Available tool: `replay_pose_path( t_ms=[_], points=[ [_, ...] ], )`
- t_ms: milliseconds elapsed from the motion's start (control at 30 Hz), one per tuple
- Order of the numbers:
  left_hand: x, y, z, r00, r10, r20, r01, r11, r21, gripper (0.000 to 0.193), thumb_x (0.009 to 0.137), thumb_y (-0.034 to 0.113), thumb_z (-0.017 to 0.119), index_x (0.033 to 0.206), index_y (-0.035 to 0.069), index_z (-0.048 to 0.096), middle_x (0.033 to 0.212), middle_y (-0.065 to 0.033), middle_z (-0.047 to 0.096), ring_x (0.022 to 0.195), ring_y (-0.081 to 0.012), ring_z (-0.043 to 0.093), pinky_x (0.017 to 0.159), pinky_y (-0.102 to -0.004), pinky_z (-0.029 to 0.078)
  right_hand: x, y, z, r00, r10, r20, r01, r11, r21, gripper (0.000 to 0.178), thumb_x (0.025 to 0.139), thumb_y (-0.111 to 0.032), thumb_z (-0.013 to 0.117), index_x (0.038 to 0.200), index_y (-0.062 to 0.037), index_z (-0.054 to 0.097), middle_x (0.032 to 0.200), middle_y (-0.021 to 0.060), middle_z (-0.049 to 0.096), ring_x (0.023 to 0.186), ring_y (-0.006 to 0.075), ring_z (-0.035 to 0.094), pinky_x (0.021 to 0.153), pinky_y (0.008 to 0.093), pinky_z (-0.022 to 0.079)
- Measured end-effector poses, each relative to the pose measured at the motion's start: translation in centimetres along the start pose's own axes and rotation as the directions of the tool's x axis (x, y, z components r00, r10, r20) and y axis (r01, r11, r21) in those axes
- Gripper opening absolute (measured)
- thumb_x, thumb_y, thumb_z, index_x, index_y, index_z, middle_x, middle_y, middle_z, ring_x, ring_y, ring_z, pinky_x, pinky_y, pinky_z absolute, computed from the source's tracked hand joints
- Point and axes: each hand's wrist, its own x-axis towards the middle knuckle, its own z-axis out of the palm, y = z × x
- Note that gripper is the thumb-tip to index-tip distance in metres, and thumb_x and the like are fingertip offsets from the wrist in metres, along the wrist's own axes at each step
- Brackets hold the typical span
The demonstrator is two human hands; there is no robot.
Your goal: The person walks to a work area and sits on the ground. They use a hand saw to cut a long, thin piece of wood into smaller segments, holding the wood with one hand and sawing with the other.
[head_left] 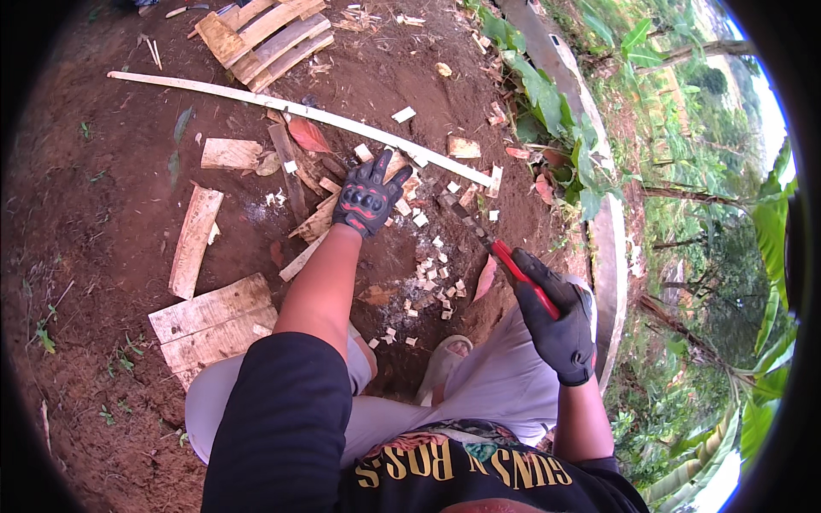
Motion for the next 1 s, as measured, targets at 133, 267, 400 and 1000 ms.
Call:
replay_pose_path(
  t_ms=[133, 267, 400, 1000],
  points=[
    [0.4, 0.5, -0.4, 0.999, -0.016, 0.036, 0.017, 1.0, -0.025, 0.053, 0.11, 0.036, 0.056, 0.163, 0.033, 0.056, 0.173, -0.0183, 0.043, 0.143, -0.0388, 0.055, 0.119, -0.0543, 0.045, 1.4, 0.2, 1.6, 0.975, 0.194, 0.105, -0.204, 0.975, 0.09, 0.043, 0.104, -0.018, 0.072, 0.146, -0.0081, 0.071, 0.121, 0.0238, 0.08, 0.105, 0.0372, 0.081, 0.091, 0.0442, 0.062],
    [-0.4, 0.1, -1.0, 0.996, -0.035, 0.079, 0.036, 0.999, -0.01, 0.056, 0.111, 0.036, 0.055, 0.167, 0.032, 0.051, 0.175, -0.0193, 0.04, 0.146, -0.0387, 0.054, 0.121, -0.054, 0.043, -1.7, -0.6, -2.1, 0.998, -0.07, 0.008, 0.07, 0.998, 0.007, 0.042, 0.105, -0.017, 0.071, 0.146, -0.008, 0.071, 0.118, 0.0232, 0.08, 0.099, 0.0356, 0.081, 0.085, 0.0433, 0.062],
    [0.2, 0.5, -0.1, 0.999, -0.023, 0.031, 0.023, 0.999, -0.025, 0.052, 0.11, 0.036, 0.056, 0.163, 0.034, 0.057, 0.174, -0.0176, 0.042, 0.145, -0.0389, 0.055, 0.121, -0.0553, 0.043, 1.0, -0.1, 0.9, 0.999, 0.039, -0.01, -0.038, 0.999, 0.026, 0.044, 0.104, -0.018, 0.073, 0.147, -0.0132, 0.071, 0.108, 0.0215, 0.082, 0.095, 0.0376, 0.081, 0.084, 0.0435, 0.062],
    [-0.2, 0.1, -0.7, 0.999, -0.028, 0.031, 0.028, 1.0, 0.008, 0.055, 0.111, 0.036, 0.054, 0.166, 0.035, 0.053, 0.174, -0.0179, 0.041, 0.146, -0.0379, 0.054, 0.121, -0.0542, 0.044, -0.9, -2.1, -1.1, 0.999, 0.019, 0.041, -0.02, 1.0, 0.018, 0.042, 0.105, -0.017, 0.071, 0.148, -0.0127, 0.07, 0.128, 0.0237, 0.078, 0.115, 0.0374, 0.079, 0.095, 0.0445, 0.061]
  ],
)
